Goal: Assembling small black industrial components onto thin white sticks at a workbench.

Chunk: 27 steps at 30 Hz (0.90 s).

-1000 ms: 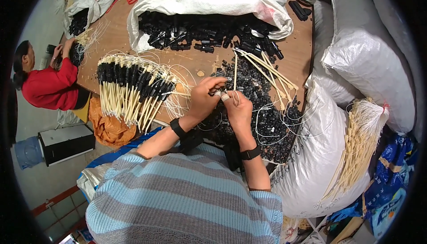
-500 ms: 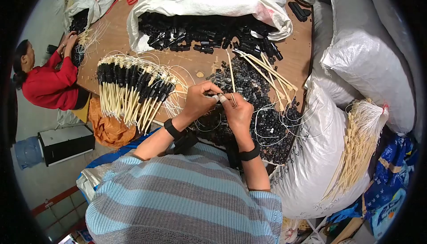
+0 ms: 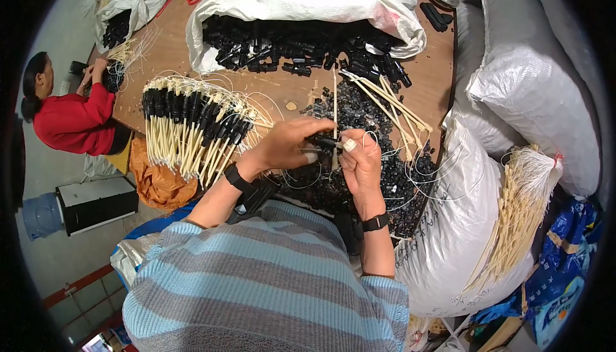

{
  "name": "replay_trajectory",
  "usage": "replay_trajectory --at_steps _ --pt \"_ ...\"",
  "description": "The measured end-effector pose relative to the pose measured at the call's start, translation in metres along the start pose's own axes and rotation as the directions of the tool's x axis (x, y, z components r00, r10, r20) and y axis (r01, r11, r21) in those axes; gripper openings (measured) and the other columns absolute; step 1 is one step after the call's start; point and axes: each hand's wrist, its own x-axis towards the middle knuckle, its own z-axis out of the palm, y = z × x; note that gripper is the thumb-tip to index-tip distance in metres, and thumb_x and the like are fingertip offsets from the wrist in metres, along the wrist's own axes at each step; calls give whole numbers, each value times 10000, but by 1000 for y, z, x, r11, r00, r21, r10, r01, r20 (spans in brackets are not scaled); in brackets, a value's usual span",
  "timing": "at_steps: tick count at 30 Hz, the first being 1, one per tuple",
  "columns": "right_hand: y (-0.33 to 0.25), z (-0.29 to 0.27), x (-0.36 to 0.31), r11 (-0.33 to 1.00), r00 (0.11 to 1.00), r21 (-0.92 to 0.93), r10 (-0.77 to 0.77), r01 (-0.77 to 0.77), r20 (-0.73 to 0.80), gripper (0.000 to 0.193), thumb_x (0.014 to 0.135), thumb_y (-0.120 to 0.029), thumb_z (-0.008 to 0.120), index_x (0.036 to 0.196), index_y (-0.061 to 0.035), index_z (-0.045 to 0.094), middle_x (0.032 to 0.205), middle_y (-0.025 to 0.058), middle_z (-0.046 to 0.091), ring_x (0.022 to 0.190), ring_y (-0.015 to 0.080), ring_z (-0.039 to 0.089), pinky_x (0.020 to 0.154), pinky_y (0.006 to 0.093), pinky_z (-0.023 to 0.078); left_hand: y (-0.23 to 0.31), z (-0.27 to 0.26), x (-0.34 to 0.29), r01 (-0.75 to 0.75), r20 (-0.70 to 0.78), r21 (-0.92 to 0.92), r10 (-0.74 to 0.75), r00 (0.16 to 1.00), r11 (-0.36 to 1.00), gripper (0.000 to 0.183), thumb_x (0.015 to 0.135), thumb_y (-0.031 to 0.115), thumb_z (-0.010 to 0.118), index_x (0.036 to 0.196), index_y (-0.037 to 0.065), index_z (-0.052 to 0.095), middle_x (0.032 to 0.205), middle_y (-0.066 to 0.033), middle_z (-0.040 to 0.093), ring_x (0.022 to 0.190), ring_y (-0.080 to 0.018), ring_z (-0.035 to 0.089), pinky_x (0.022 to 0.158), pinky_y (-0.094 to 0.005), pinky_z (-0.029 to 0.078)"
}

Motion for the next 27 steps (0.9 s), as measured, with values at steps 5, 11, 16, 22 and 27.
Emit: replay_trajectory --at_steps 5,11,16,22,27 --pt "-6 7 -5 965 996 -259 -69 50 -64 132 858 -6 622 989 14 632 696 -27 563 494 23 366 461 171 274 -15 8 -13 140 104 -19 -137 985 990 370 666 37 643 1030 101 660 913 -118 681 826 -338 643 691 -419 522" --pt "-12 9 -11 468 963 -858 -249 212 102 176 863 3 618 1029 -8 674 804 2 657 664 118 589 591 229 455 -16 0 -8 246 65 137 -257 964 959 348 682 51 626 1024 82 686 922 -130 696 774 -297 667 694 -355 534" --pt "-19 8 -4 -160 735 -878 -492 451 467 187 803 21 633 979 -31 670 944 116 675 788 268 660 685 318 521 -20 -8 -15 266 -55 270 -261 964 925 348 694 65 629 1033 105 697 888 -116 700 717 -283 660 636 -348 524" --pt "-47 -23 -8 -202 647 -942 -687 267 331 134 826 10 593 944 -22 647 941 133 663 820 304 651 712 347 519 -18 -34 -24 412 -211 414 -355 911 811 329 704 68 638 1019 128 715 863 -91 703 649 -265 648 595 -337 511" --pt "-43 -40 -8 -156 660 -970 -712 186 240 103 840 3 594 937 3 630 951 95 665 823 211 630 731 291 477 -13 -31 -24 372 -259 395 -286 923 840 333 699 39 640 1010 130 718 849 -77 702 639 -245 646 569 -321 502"
